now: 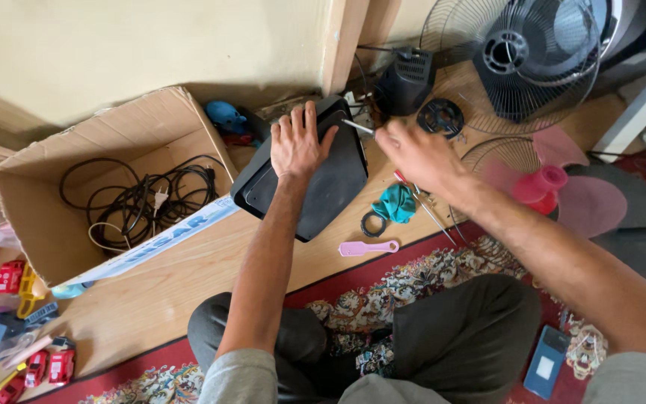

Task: The person sits on the floor and uses a screwdriver to remove screws from a black fan base. They then use a pink brush to clean the surface of the base and continue to manipulate the base with the screwdriver.

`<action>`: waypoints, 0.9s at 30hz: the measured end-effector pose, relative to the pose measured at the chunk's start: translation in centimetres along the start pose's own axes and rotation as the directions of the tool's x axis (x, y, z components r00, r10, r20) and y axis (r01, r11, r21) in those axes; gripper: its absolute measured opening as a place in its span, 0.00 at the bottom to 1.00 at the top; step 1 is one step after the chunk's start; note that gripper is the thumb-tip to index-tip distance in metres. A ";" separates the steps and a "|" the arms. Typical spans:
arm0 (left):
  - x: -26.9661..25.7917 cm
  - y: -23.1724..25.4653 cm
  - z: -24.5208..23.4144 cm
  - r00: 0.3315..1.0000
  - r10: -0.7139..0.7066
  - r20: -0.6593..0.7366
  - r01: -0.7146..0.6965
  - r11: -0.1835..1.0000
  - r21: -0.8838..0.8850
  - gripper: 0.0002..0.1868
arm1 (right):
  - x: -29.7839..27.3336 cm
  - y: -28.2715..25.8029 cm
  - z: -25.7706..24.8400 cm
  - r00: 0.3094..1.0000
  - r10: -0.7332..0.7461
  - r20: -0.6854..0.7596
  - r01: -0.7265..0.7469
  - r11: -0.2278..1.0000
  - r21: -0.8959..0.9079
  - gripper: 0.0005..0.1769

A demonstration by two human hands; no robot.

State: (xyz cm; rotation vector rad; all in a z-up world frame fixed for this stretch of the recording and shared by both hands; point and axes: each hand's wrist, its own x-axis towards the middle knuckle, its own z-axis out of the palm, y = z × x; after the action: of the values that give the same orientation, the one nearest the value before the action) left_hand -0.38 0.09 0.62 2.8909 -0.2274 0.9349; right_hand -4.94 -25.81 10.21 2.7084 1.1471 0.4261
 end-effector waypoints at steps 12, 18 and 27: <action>-0.2 -0.1 0.7 1.000 0.016 0.023 -0.015 1.000 -0.013 0.37 | 0.7 -1.9 -0.4 1.000 -0.010 -0.030 0.004 0.983 -0.183 0.29; -0.2 -0.2 1.1 1.000 0.025 -0.016 -0.025 1.000 -0.010 0.37 | 2.0 -1.0 -1.2 0.855 0.409 0.318 -0.504 0.514 0.694 0.15; -0.2 0.1 1.1 0.999 0.012 -0.040 -0.013 1.000 -0.022 0.36 | 3.1 -0.5 -1.9 0.554 0.292 0.780 -0.647 -0.437 0.624 0.20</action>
State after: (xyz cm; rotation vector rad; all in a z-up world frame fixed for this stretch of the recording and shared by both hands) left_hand 0.04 -0.12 -0.38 2.8508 -0.2514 0.9848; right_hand -3.82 -23.16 12.47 4.1382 -0.7091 -1.5812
